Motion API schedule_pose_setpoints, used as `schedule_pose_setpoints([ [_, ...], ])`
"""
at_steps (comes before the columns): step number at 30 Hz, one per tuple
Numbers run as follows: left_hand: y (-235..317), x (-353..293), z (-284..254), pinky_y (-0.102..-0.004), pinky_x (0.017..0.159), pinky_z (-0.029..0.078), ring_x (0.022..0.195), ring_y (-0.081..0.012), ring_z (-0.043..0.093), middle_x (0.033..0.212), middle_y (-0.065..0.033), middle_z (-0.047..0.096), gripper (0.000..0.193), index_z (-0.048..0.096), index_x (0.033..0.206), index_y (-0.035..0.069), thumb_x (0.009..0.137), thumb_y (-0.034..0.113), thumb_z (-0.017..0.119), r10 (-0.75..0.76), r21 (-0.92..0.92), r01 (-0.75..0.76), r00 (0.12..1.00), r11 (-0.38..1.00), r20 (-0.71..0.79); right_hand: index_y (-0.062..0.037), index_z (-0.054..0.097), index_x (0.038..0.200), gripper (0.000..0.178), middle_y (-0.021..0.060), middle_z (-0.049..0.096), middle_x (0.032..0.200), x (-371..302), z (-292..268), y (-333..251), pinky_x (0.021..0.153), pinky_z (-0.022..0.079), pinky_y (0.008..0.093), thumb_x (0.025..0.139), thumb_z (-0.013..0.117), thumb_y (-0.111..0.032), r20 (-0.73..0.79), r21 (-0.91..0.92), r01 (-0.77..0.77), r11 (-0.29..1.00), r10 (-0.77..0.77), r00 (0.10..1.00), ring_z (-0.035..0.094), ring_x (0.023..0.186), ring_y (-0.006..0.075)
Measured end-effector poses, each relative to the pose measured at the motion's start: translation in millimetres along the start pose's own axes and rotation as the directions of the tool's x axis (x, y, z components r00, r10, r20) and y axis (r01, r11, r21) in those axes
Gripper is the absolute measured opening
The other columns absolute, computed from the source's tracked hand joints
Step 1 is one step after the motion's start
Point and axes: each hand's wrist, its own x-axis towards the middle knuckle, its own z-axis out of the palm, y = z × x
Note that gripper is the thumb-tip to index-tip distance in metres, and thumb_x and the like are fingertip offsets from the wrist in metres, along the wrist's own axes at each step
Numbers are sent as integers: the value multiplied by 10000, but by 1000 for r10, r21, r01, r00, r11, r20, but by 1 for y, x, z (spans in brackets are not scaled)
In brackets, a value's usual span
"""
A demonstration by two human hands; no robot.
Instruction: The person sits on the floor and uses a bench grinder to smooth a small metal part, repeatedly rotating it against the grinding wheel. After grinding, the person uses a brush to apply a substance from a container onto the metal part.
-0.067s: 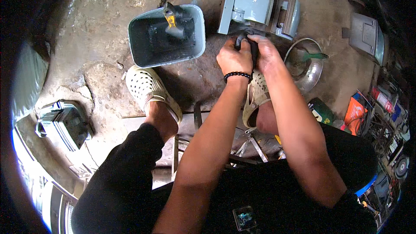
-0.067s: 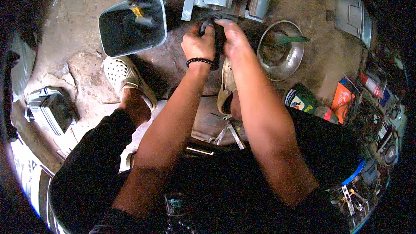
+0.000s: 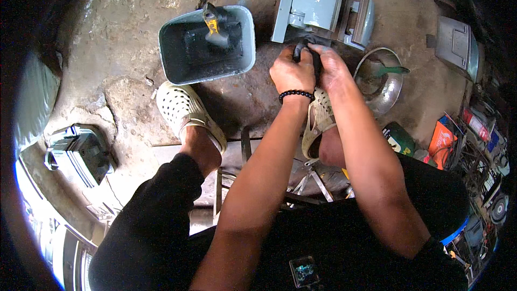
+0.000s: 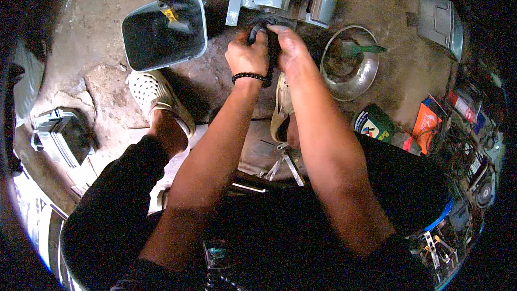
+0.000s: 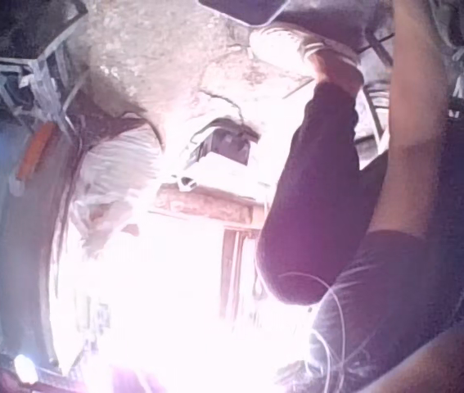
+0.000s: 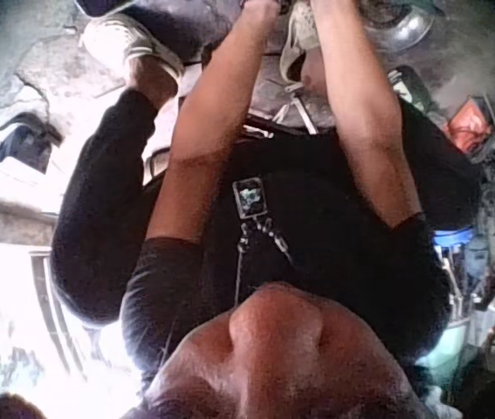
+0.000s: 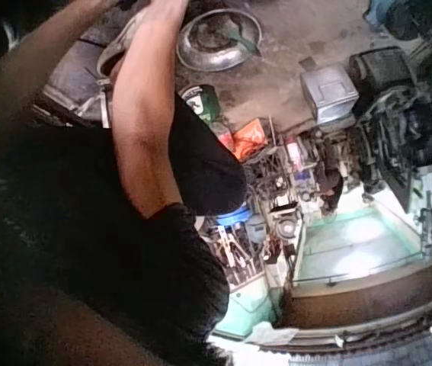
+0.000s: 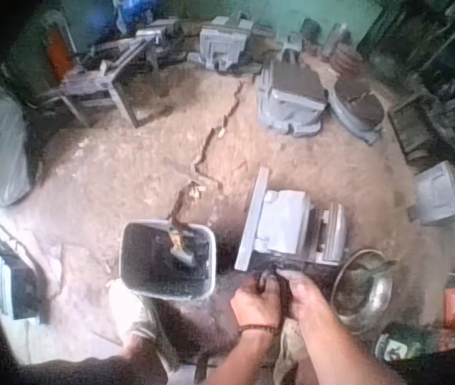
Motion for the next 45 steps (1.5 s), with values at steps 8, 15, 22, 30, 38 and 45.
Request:
schedule_pose_setpoints([
  [8,9,18,8,-443,753,506,835,-414,650,855,-258,660,262,677,904,-11,793,221,631,83,-45,-80,995,996,55,-70,642,906,133,105,668,914,37,-12,-7,802,509,383,900,573,-183,49,95,-18,995,13,999,621,842,235],
  [15,5,24,18,-438,791,507,867,-401,653,889,-261,662,295,684,978,-1,790,216,617,69,-99,-59,993,993,97,-47,641,937,203,117,671,920,69,-33,-1,782,541,416,891,510,-194,78,130,140,982,-151,985,640,821,272],
  [22,-10,15,19,-387,769,514,835,-336,682,866,-253,670,295,688,993,-9,791,193,614,107,-312,-57,984,948,145,-62,626,889,162,78,652,851,37,-21,-1,754,523,374,916,500,-161,40,201,97,975,-107,993,621,754,224],
  [30,-12,-13,-4,-402,792,519,861,-353,680,879,-251,675,283,690,991,0,810,205,616,62,-139,-40,985,990,160,-71,627,913,160,64,650,851,11,-24,25,751,516,353,939,526,-192,-21,143,141,980,-139,990,613,762,203],
  [38,3,11,-5,-447,838,499,918,-418,645,933,-284,658,327,667,1001,-10,801,245,631,-8,-57,16,990,998,140,-79,663,903,116,80,677,861,32,-8,0,780,499,374,881,587,-163,-22,60,133,989,-132,991,623,787,247],
  [45,11,18,0,-423,814,498,886,-385,651,918,-272,662,351,658,1026,-39,797,224,623,85,-130,-70,989,989,118,-39,644,898,140,89,662,843,26,2,-9,746,524,361,874,533,-121,-8,63,260,964,-259,966,624,763,243],
])
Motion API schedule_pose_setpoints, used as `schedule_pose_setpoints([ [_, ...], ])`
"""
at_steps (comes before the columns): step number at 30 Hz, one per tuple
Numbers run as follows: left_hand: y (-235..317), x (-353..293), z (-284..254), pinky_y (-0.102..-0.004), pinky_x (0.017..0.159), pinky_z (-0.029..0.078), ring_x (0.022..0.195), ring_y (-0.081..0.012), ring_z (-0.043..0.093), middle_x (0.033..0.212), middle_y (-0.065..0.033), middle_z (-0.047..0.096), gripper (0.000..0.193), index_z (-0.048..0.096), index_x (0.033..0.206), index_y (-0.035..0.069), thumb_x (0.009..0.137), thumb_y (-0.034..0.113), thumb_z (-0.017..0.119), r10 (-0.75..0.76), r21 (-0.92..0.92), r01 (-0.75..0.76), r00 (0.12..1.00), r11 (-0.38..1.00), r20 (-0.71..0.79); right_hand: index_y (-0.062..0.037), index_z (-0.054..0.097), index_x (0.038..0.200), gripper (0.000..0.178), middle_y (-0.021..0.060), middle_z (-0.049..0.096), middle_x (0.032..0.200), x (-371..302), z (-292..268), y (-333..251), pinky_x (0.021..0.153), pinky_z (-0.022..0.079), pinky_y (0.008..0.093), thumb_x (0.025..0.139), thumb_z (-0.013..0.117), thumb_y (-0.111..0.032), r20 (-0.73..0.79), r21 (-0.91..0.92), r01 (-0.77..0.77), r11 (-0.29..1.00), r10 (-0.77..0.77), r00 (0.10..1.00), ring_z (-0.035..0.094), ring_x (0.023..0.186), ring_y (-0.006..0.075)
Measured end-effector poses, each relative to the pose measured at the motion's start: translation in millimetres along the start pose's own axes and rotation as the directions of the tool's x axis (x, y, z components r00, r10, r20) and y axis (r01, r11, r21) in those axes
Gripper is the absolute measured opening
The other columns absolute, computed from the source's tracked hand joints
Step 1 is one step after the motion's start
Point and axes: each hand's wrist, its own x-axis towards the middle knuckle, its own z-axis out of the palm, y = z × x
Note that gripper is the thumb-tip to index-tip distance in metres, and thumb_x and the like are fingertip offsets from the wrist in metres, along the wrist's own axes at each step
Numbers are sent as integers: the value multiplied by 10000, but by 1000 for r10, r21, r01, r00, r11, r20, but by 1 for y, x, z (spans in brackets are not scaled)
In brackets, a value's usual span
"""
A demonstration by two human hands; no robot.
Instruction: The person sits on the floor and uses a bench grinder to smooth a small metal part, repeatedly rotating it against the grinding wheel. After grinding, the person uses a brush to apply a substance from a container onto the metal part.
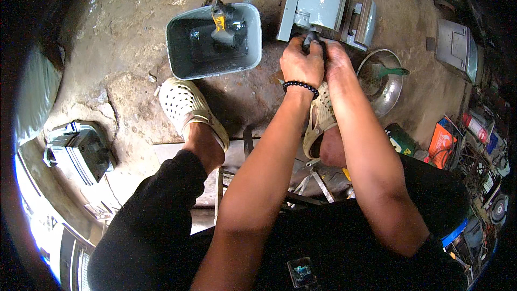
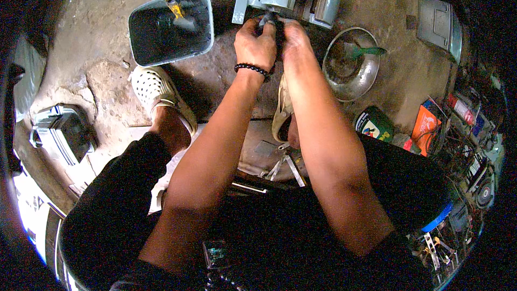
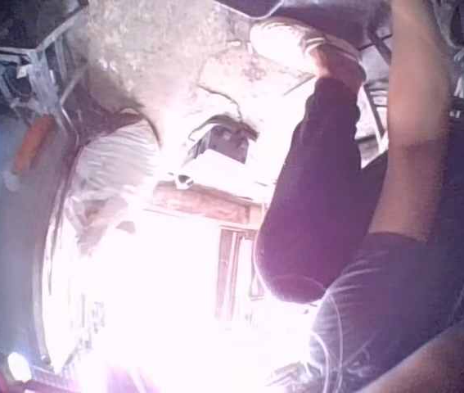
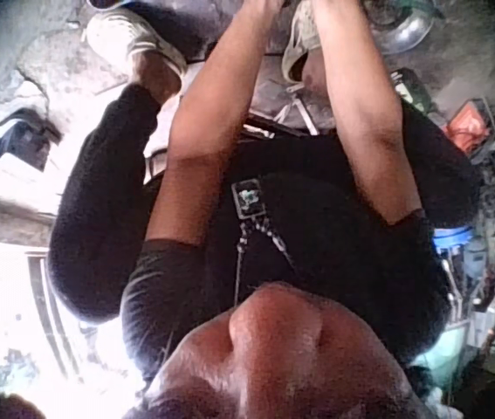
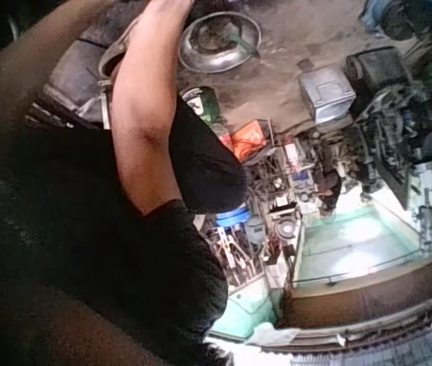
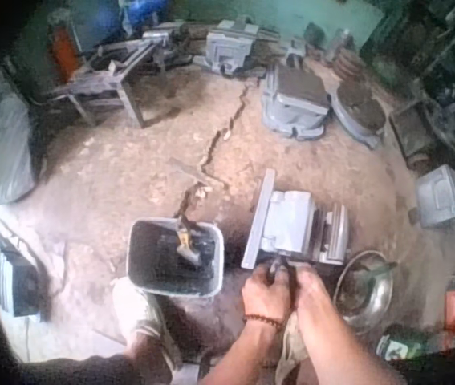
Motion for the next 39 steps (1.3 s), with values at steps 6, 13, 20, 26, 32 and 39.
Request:
schedule_pose_setpoints([
  [6,5,-35,-8,-445,816,501,887,-427,642,903,-297,646,336,661,991,-25,789,234,592,136,-61,-134,990,989,34,-60,626,936,185,76,646,864,-31,-32,14,792,507,362,885,544,-218,80,150,-37,988,25,996,612,817,230],
  [13,-8,-79,-36,-409,899,488,983,-387,637,987,-265,658,361,679,1042,27,795,276,593,-96,298,31,973,954,208,-51,636,956,201,120,672,935,-76,-49,57,845,505,436,891,534,-211,-90,242,-58,969,82,993,630,861,292],
  [20,5,-92,-63,-391,963,450,1126,-343,591,1142,-205,642,471,670,1128,89,827,438,574,-164,513,25,960,858,228,-33,626,1031,272,157,674,1039,-116,-38,64,876,492,478,881,558,-249,2,208,-25,978,25,1000,641,917,327],
  [26,-8,-124,-62,-404,997,436,1141,-375,561,1201,-186,608,472,660,1150,106,849,430,494,-113,701,-236,904,673,413,-4,596,1106,389,150,609,1091,-121,-91,103,871,422,402,788,675,-214,-219,31,130,991,-120,968,533,979,259],
  [32,-46,-110,-41,-414,980,430,1160,-365,555,1240,-195,585,566,637,1158,58,888,517,445,-143,670,-522,723,528,676,-3,549,1229,519,171,557,1260,-101,-123,140,930,426,402,804,662,-278,-480,-202,222,954,-294,827,534,1118,289],
  [39,-15,-115,-38,-358,880,490,981,-262,646,1091,-155,678,491,665,1116,29,849,438,625,-156,575,-269,797,773,583,-19,625,1007,214,136,682,952,-136,-117,87,782,536,449,880,559,-179,-117,276,88,957,-57,991,668,814,285],
])
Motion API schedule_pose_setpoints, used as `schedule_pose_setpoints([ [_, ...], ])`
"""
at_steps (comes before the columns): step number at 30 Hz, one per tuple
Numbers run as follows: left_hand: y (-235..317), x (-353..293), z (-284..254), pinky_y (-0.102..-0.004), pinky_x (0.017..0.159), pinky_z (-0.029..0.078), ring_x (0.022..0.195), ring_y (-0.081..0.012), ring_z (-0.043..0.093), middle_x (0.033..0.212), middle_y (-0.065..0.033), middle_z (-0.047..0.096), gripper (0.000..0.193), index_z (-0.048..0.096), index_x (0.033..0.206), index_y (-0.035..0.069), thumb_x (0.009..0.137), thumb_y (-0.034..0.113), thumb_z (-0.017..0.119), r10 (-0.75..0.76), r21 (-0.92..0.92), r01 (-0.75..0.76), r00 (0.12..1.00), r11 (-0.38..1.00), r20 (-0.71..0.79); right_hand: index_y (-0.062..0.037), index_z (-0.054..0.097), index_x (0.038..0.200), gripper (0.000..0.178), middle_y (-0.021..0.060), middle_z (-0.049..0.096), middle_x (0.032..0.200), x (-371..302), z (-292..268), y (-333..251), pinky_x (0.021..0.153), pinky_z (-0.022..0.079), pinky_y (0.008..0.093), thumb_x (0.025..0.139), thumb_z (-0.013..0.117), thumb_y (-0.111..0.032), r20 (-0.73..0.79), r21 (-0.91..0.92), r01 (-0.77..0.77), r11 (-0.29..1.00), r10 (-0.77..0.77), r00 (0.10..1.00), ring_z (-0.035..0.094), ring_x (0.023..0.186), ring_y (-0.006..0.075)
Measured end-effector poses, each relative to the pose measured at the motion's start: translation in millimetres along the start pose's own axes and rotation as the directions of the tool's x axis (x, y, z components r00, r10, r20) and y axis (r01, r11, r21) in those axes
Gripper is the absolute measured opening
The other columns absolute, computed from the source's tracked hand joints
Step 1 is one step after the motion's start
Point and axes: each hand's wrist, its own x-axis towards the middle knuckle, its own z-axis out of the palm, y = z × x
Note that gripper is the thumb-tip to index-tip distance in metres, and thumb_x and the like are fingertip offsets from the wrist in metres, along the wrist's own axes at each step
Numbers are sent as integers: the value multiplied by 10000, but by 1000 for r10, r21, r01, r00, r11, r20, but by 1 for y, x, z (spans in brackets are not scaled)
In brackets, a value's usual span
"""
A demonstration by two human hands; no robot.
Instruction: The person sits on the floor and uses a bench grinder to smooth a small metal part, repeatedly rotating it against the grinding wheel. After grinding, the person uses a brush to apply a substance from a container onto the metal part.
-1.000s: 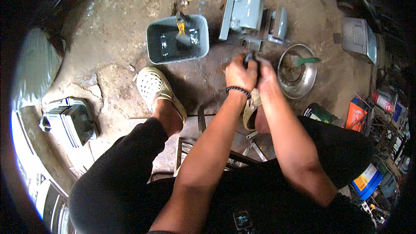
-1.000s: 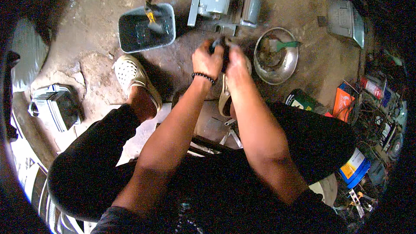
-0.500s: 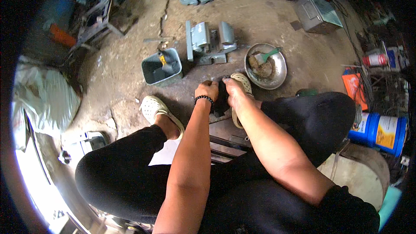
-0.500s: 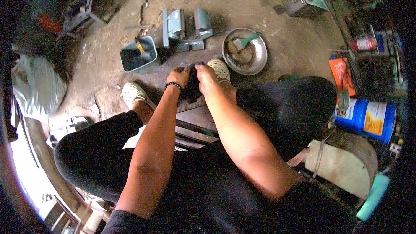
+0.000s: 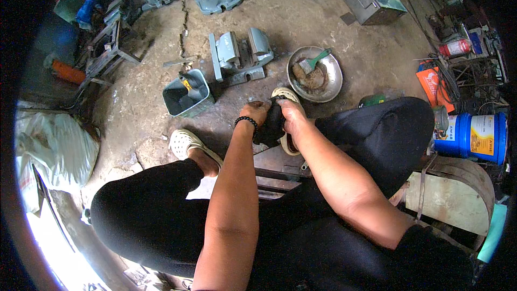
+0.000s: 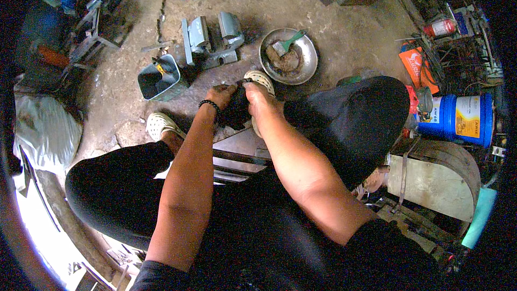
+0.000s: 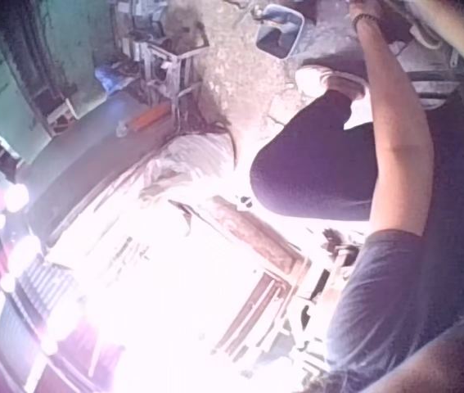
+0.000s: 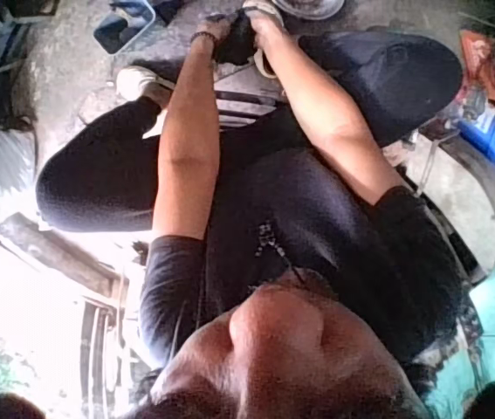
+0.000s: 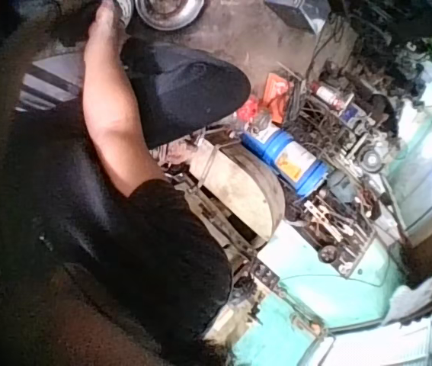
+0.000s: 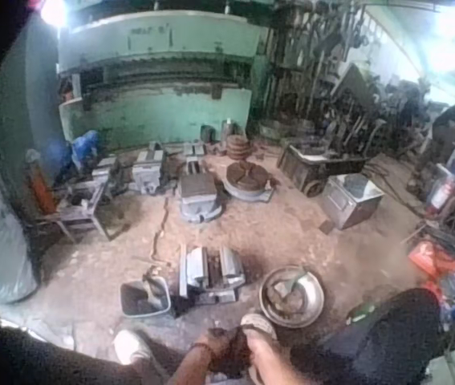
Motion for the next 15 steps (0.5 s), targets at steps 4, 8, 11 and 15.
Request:
schedule_pose_setpoints([
  [4,3,-14,-1,-347,855,496,940,-229,647,1056,-131,691,437,661,1119,12,856,362,646,34,-250,-39,999,967,-24,-27,626,999,212,132,683,952,-13,9,-9,789,533,441,879,570,-192,17,-7,-43,999,43,999,667,813,286],
  [8,-6,-6,1,-336,838,498,921,-209,641,1035,-118,694,412,659,1127,9,866,327,642,21,-374,-64,993,925,-119,-20,619,1011,226,136,679,953,-8,26,-8,792,532,441,868,599,-193,85,52,-39,998,34,996,661,808,291],
  [11,-16,13,-5,-320,805,496,877,-189,632,999,-103,694,368,666,1096,2,866,288,646,-52,-383,-20,983,923,-177,3,612,1027,268,142,672,966,-5,53,-7,781,529,441,865,634,-209,47,-27,-4,1000,5,999,654,798,294],
  [15,-28,44,-17,-315,859,473,936,-203,633,1018,-146,693,409,663,1102,-30,843,287,679,-114,-444,-11,961,896,-252,-2,636,1031,330,143,674,994,9,81,-14,806,497,431,818,674,-251,15,-100,-49,994,50,999,631,863,303],
])
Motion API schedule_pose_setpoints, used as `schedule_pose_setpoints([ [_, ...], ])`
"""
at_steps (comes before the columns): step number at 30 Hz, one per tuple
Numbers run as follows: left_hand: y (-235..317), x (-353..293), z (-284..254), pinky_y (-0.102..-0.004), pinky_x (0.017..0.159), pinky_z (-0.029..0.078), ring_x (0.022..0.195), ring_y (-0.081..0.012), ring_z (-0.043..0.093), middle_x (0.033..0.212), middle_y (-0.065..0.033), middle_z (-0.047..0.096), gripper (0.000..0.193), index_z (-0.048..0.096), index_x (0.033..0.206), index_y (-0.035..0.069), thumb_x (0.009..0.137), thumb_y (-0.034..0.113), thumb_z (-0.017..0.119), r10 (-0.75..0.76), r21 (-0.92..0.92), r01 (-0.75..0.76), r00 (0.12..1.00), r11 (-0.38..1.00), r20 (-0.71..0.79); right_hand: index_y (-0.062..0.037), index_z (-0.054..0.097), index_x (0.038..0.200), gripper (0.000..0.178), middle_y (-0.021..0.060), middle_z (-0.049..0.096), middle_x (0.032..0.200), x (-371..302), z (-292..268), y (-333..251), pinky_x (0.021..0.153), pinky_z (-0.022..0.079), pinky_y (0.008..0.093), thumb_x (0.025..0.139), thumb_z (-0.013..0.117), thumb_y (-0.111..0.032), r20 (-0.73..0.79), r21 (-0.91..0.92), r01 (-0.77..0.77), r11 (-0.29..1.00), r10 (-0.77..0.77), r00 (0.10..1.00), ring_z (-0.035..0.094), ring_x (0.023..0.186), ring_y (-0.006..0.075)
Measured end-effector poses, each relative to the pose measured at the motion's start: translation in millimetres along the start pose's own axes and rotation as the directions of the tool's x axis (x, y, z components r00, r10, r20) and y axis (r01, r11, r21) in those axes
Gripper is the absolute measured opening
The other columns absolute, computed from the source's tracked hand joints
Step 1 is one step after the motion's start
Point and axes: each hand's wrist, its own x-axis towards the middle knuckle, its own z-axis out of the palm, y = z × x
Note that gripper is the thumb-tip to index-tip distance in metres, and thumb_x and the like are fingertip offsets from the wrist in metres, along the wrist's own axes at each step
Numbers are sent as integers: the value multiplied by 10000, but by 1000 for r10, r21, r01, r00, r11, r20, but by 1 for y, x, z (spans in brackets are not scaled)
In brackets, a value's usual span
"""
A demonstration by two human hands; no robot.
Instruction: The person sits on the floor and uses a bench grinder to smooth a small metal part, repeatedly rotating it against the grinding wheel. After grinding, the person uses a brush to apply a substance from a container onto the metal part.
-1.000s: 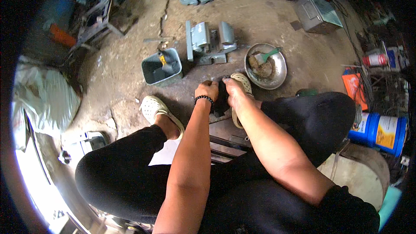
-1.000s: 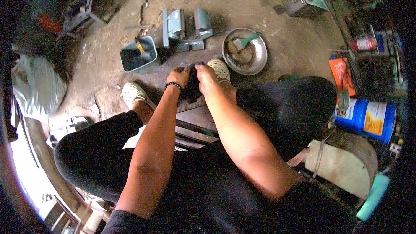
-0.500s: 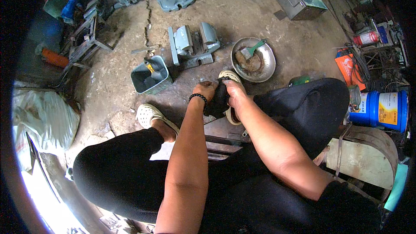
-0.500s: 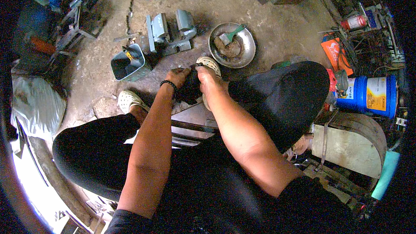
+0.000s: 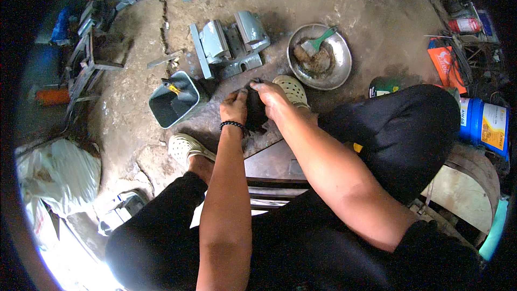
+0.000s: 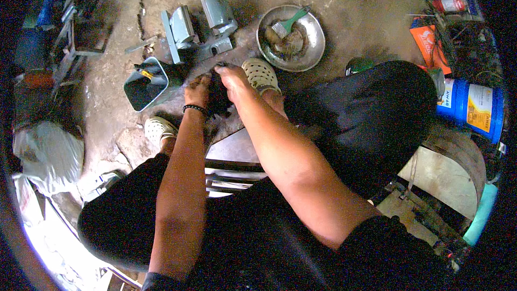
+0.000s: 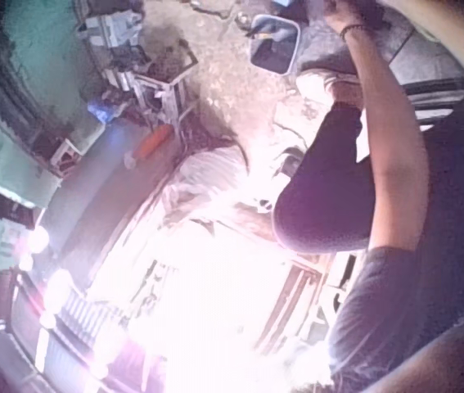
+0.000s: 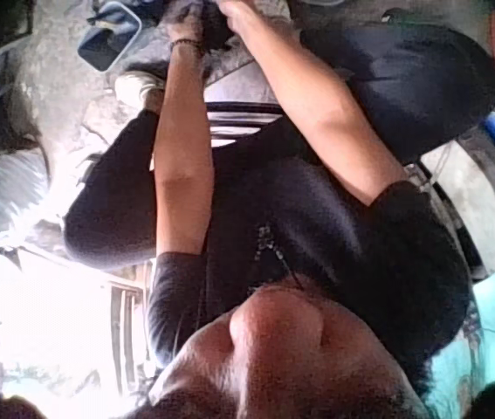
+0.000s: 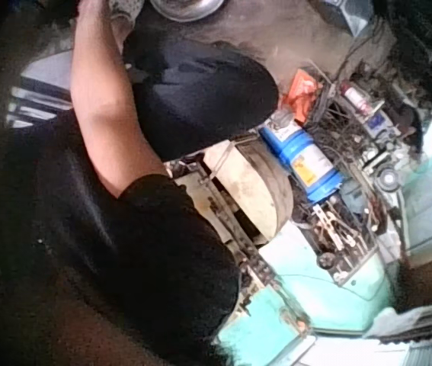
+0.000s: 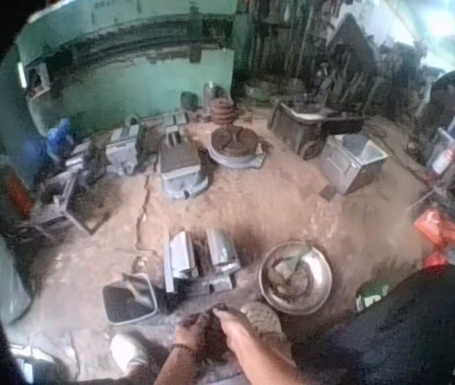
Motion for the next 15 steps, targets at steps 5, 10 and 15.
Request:
schedule_pose_setpoints([
  [5,-1,42,2,-308,866,462,942,-197,615,1050,-142,682,443,637,1117,-65,838,275,687,-24,-163,13,997,987,-68,-42,660,909,213,130,680,831,56,25,3,707,522,435,855,634,-247,137,194,-138,971,112,984,637,715,306],
  [10,2,68,-3,-323,804,483,865,-209,635,980,-180,689,429,635,1109,-49,822,265,689,16,-31,-21,989,999,-150,-80,663,860,197,112,673,770,111,36,27,625,519,415,810,677,-270,62,235,-106,966,94,994,623,629,274],
  [15,12,84,-3,-335,763,502,819,-219,655,923,-171,707,360,670,1044,-33,825,252,675,67,53,-60,986,997,-153,-62,645,890,144,108,660,773,145,43,35,630,534,390,856,598,-194,253,476,-192,858,76,965,631,646,264],
])
